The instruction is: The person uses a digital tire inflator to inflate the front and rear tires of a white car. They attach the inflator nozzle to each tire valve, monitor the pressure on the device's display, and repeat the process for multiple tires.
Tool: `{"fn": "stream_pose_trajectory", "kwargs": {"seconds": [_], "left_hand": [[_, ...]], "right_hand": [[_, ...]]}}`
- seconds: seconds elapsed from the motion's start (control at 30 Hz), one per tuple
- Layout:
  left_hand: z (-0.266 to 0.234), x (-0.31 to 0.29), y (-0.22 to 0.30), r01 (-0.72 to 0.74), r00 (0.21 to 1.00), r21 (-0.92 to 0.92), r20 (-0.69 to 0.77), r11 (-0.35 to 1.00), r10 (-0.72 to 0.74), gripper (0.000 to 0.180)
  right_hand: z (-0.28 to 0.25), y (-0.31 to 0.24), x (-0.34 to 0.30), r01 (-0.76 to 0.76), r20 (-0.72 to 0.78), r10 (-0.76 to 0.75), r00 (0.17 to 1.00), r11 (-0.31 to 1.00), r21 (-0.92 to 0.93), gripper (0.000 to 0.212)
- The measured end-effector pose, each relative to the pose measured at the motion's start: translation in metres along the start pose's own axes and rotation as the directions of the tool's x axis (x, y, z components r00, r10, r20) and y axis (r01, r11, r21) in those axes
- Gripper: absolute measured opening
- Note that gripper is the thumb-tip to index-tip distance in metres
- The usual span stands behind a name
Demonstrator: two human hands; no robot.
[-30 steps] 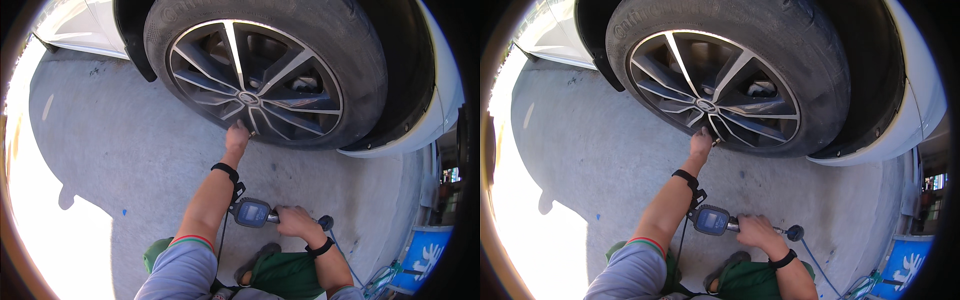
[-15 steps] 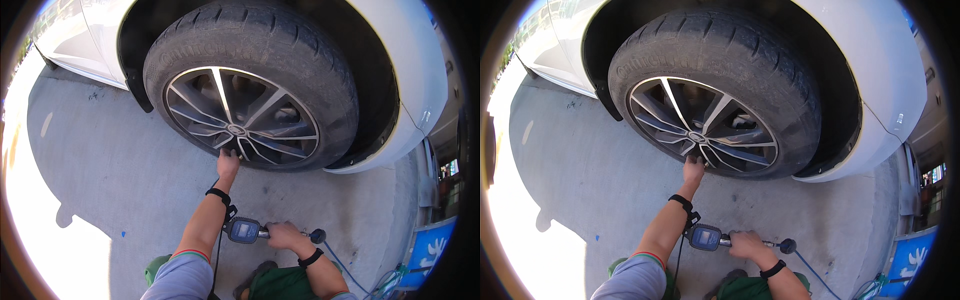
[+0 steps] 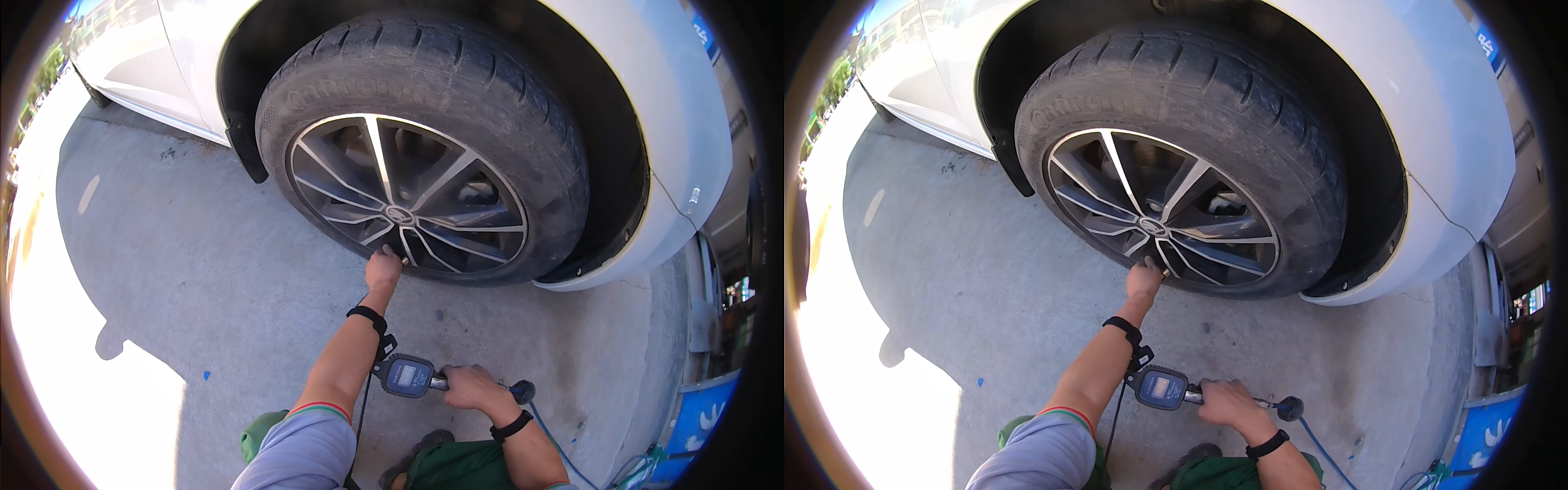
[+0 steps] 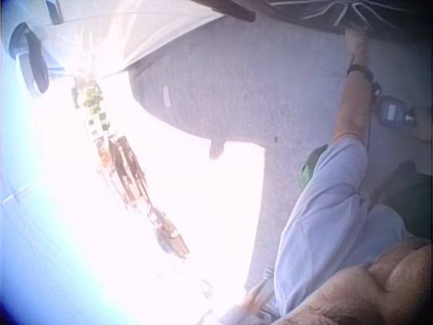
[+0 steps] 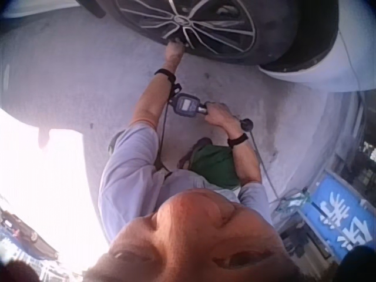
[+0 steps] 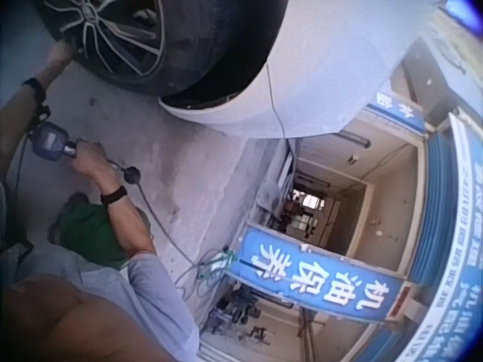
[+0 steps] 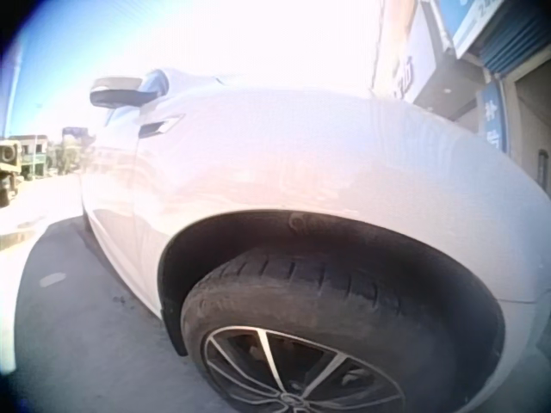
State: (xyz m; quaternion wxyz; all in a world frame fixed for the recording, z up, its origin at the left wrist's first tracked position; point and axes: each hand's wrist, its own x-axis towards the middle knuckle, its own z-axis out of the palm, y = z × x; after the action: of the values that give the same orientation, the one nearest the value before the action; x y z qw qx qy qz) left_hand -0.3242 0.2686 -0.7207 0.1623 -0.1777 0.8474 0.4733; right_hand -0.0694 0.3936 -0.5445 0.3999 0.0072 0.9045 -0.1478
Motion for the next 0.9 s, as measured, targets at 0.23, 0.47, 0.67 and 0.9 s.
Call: {"fn": "stream_pose_trajectory", "kwargs": {"seconds": [0.23, 0.47, 0.67, 0.9], "left_hand": [[0.003, -0.008, 0.001, -0.046, 0.992, -0.078, -0.119, 0.996, 0.037, 0.049], [0.007, 0.006, -0.005, -0.074, 0.997, -0.037, -0.017, 0.997, 0.074, 0.049], [0.012, 0.023, -0.022, -0.077, 0.997, -0.029, 0.003, 0.997, 0.077, 0.048], [0.026, 0.03, -0.027, -0.169, 0.968, 0.077, -0.174, 0.983, 0.181, 0.05]], "right_hand": [[0.001, 0.005, -0.004, 0.002, -0.034, -0.002, 0.999, 1.0, 0.001, 0.039], [-0.001, 0.006, -0.006, 0.0, -0.02, 0.0, 1.0, 1.0, 0.009, 0.036], [0.002, 0.006, -0.006, 0.031, -0.031, -0.03, 0.999, 0.999, 0.037, 0.035], [0.004, 0.007, -0.009, 0.015, -0.03, -0.013, 0.999, 0.998, 0.055, 0.034]]}}
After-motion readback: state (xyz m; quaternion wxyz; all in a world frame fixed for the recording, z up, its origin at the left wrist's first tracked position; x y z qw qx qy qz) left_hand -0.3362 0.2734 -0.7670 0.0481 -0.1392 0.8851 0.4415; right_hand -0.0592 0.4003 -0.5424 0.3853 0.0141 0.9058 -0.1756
